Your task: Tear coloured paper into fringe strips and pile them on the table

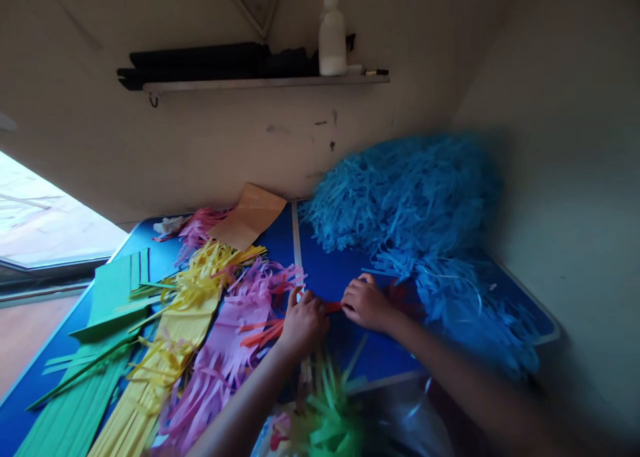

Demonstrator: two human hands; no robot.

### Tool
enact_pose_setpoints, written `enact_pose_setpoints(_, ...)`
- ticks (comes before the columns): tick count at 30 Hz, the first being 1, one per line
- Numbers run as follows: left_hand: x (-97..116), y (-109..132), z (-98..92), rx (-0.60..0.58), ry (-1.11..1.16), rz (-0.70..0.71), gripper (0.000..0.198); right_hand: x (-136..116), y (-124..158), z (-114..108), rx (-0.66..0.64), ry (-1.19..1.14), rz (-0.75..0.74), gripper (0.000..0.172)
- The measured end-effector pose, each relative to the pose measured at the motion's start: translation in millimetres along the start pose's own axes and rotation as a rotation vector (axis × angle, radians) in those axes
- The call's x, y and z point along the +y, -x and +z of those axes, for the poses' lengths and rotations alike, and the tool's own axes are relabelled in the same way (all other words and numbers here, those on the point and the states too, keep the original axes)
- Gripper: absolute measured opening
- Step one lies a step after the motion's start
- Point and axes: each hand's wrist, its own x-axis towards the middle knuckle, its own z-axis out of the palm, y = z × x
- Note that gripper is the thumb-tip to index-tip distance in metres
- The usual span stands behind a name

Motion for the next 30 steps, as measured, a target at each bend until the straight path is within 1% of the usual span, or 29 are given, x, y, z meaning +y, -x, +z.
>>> enact_pose_setpoints(2, 0.2, 0.4, 3.4, 0.016, -0.013, -0.018, 0.015, -3.2, -0.5, -1.9, 0.011, -0.002, 0.035, 0.012)
enact_pose_setpoints(4, 0.1, 0.5, 6.4, 0.027, -0.02, -0.033, 0.019, -9.8, -0.2, -2.9, 0.026, 0.001, 0.055, 0.006)
enact_pose_setpoints(6, 0.4, 1.1, 8.0, 0.032, -0.02, -0.043, 0.02, -16.6, 0.9, -1.3, 0.045, 0.027, 0.031, 0.018)
enact_pose_setpoints(7, 0.5, 1.9, 8.2, 0.033, -0.018, -0.046, 0.021, -18.6, 2.2, 0.5, 0.054, 0.054, 0.009, 0.02)
enact_pose_setpoints(8, 0.5, 3.1, 8.0, 0.034, -0.014, -0.049, 0.022, -19.0, 4.3, 2.7, 0.059, 0.085, -0.015, 0.016)
enact_pose_setpoints(9, 0.1, 4.9, 7.4, 0.032, -0.008, -0.051, 0.023, -17.7, 7.5, 4.9, 0.064, 0.113, -0.033, 0.012)
enact_pose_setpoints(11, -2.3, 9.3, 6.0, 0.026, 0.013, -0.049, 0.023, -9.8, 17.1, 8.2, 0.079, 0.128, -0.034, 0.018)
enact_pose_setpoints(13, -6.7, 14.0, 5.0, 0.018, 0.048, -0.05, 0.021, 2.4, 28.8, 9.1, 0.102, 0.089, -0.007, 0.017)
enact_pose_setpoints(17, -16.2, 17.9, 5.8, 0.019, 0.137, -0.092, 0.018, 22.1, 42.8, 6.6, 0.138, -0.05, 0.119, 0.007)
enact_pose_setpoints(18, -17.6, 17.5, 6.1, 0.022, 0.155, -0.106, 0.018, 24.3, 43.3, 6.0, 0.146, -0.089, 0.153, 0.008)
enact_pose_setpoints(20, -18.9, 16.1, 6.4, 0.023, 0.183, -0.123, 0.019, 25.9, 42.3, 5.2, 0.162, -0.154, 0.191, 0.011)
enact_pose_setpoints(23, -19.1, 14.3, 5.8, 0.019, 0.204, -0.125, 0.019, 25.0, 40.9, 4.2, 0.188, -0.203, 0.18, 0.009)
enact_pose_setpoints(27, -21.1, 13.8, 4.4, 0.017, 0.216, -0.119, 0.019, 23.4, 43.4, 3.3, 0.216, -0.204, 0.172, 0.01)
enact_pose_setpoints(30, -23.7, 13.3, 3.3, 0.014, 0.223, -0.111, 0.019, 21.8, 44.7, 3.2, 0.203, -0.186, 0.179, 0.009)
